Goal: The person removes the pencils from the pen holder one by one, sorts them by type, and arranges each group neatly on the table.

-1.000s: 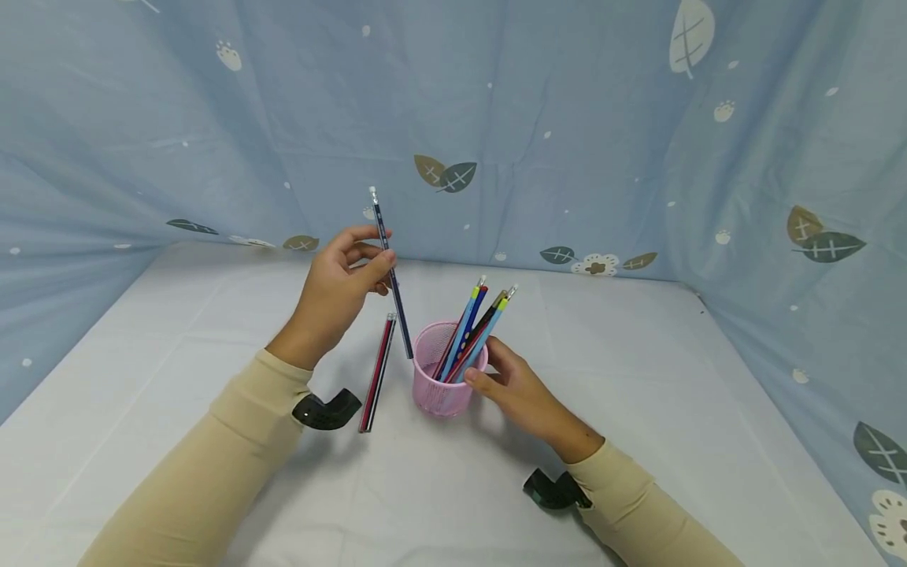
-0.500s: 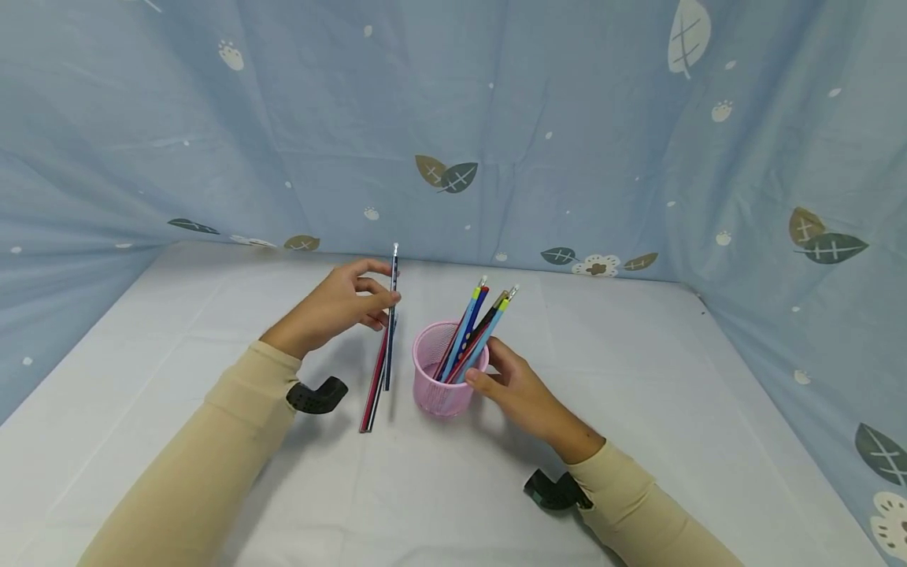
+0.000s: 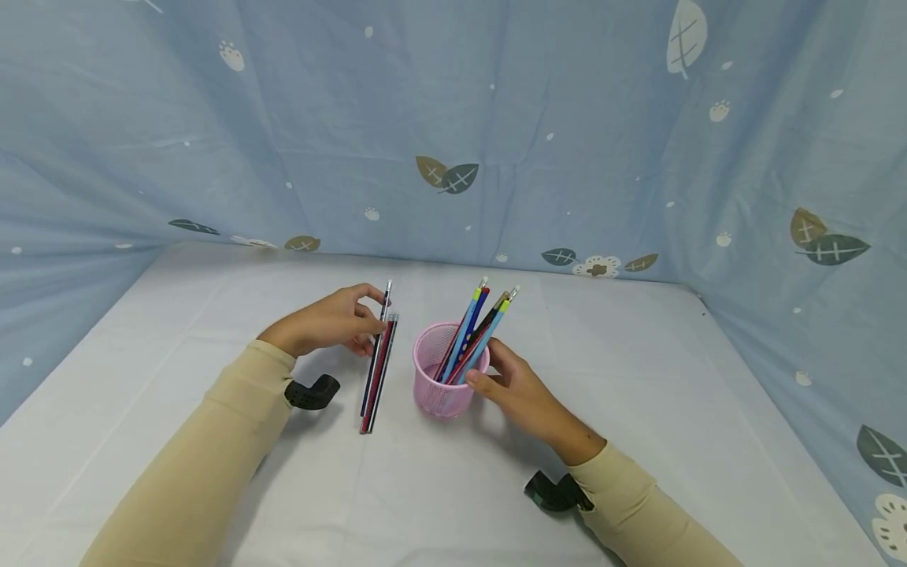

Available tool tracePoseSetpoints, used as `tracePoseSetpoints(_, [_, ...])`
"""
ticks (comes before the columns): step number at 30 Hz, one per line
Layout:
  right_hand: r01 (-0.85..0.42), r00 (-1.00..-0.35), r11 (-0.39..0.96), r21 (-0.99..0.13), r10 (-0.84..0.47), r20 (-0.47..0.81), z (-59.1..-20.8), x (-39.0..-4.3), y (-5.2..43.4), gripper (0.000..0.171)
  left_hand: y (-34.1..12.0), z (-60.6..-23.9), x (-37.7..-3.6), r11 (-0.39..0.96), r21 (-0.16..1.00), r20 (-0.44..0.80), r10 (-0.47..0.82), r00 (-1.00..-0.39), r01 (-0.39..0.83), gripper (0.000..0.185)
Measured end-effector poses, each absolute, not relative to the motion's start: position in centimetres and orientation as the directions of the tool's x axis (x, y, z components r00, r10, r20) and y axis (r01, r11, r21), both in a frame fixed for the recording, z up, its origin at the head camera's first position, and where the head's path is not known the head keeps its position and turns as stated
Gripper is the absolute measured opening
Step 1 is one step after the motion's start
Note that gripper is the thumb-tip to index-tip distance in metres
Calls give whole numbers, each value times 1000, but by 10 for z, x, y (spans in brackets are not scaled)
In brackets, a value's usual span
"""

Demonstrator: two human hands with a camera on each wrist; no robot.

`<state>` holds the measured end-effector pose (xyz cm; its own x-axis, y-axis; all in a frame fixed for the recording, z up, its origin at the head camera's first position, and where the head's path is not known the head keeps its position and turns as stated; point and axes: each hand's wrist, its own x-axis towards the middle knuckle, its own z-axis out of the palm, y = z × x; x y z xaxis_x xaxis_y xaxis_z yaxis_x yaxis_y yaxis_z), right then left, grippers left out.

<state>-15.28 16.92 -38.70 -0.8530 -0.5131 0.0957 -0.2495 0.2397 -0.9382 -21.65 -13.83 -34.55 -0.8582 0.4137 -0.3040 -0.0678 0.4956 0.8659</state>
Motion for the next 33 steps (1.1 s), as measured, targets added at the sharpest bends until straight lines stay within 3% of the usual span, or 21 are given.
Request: tracePoseSetpoints(33, [-245, -850, 229, -942, -517, 96, -386, -152, 169, 59, -139, -362, -214, 599, 792, -397, 355, -846, -121, 60])
